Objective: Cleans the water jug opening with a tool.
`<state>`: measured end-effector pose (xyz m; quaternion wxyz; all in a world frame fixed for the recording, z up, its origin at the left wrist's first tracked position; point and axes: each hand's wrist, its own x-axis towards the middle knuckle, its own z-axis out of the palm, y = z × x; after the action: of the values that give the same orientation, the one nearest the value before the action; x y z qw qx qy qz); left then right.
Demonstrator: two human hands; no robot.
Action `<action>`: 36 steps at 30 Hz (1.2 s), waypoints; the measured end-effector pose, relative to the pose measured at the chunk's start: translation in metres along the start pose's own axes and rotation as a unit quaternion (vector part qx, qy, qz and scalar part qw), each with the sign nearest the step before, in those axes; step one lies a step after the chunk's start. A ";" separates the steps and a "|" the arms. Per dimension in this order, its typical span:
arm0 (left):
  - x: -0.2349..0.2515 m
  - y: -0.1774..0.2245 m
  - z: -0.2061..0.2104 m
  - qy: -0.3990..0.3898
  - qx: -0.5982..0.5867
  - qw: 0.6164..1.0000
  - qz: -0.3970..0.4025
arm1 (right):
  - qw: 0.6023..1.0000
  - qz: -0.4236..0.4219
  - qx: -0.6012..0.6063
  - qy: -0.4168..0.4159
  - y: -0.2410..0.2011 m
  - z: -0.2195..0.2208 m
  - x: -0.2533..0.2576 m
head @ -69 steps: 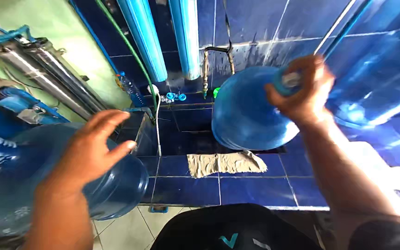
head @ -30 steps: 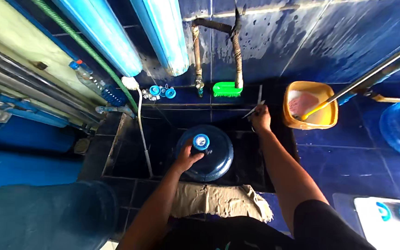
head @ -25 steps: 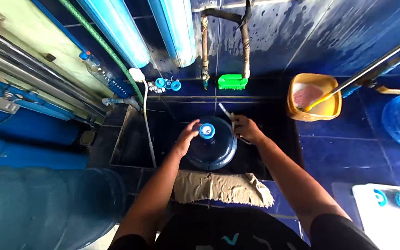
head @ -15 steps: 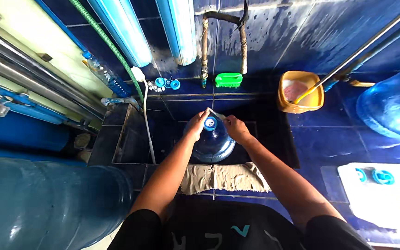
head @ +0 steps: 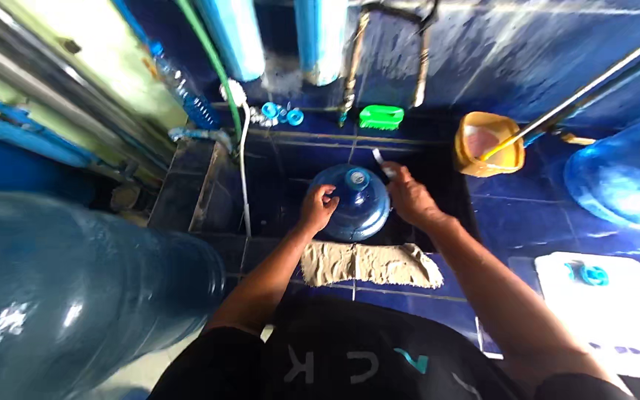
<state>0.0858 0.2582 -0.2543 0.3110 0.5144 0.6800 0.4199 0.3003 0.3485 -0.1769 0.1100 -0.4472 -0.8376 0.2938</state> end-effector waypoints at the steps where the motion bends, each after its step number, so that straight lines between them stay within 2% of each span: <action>1: -0.010 -0.013 -0.009 -0.018 0.030 0.999 -0.001 | 1.000 0.019 -0.007 -0.004 -0.001 -0.001 0.001; 5: -0.060 -0.063 -0.044 -0.075 0.151 0.986 -0.009 | 0.992 0.114 -0.052 -0.026 0.001 0.005 -0.005; 7: -0.087 -0.086 -0.054 -0.066 0.177 0.982 0.008 | 0.987 0.129 -0.094 -0.033 0.016 0.016 -0.015; 10: -0.124 -0.095 -0.073 -0.047 0.197 0.979 0.027 | 0.976 0.151 -0.148 -0.054 0.026 0.030 -0.033; 14: -0.188 -0.091 -0.084 0.038 0.188 0.978 0.087 | 0.962 0.162 -0.197 -0.096 0.050 0.046 -0.056; 17: -0.257 -0.092 -0.075 0.111 0.187 0.972 0.087 | 0.977 0.113 -0.173 -0.051 0.066 0.045 -0.071; 18: -0.285 -0.093 -0.068 0.130 0.186 0.972 0.057 | 0.985 0.079 -0.152 -0.011 0.070 0.040 -0.075; 20: -0.341 -0.095 -0.052 0.150 0.176 0.971 -0.064 | 0.992 0.015 -0.109 0.063 0.074 0.028 -0.073; 21: -0.368 -0.097 -0.041 0.145 0.169 0.965 -0.141 | 0.992 0.005 -0.111 0.057 0.077 0.024 -0.070; 22: -0.395 -0.102 -0.027 0.133 0.165 0.955 -0.205 | 0.988 0.009 -0.155 0.000 0.079 0.022 -0.068; 24: -0.439 -0.108 -0.002 0.088 0.167 0.938 -0.291 | 0.955 0.035 -0.263 -0.132 0.087 0.020 -0.064; 25: -0.451 -0.106 0.005 0.060 0.171 0.932 -0.315 | 0.949 0.044 -0.277 -0.142 0.087 0.019 -0.063; 27: -0.459 -0.096 0.014 0.041 0.178 0.931 -0.315 | 0.961 0.053 -0.246 -0.111 0.080 0.014 -0.071; 29: -0.451 -0.086 0.019 0.042 0.190 0.941 -0.276 | 0.959 0.041 -0.246 -0.133 0.093 0.018 -0.079; 31: -0.419 -0.074 0.015 0.034 0.218 0.955 -0.198 | 0.964 0.051 -0.224 -0.134 0.103 0.023 -0.094; 34: -0.356 -0.067 0.020 0.019 0.239 0.969 -0.054 | 0.989 0.086 -0.110 -0.057 0.101 0.042 -0.136; 36: -0.310 -0.061 0.028 -0.039 0.283 0.958 -0.007 | 0.993 0.088 -0.073 -0.025 0.099 0.071 -0.168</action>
<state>0.1688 -0.0402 -0.3244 0.1824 0.5926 0.7618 0.1878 0.4331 0.2260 -0.2797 0.0295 -0.5181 -0.8169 0.2517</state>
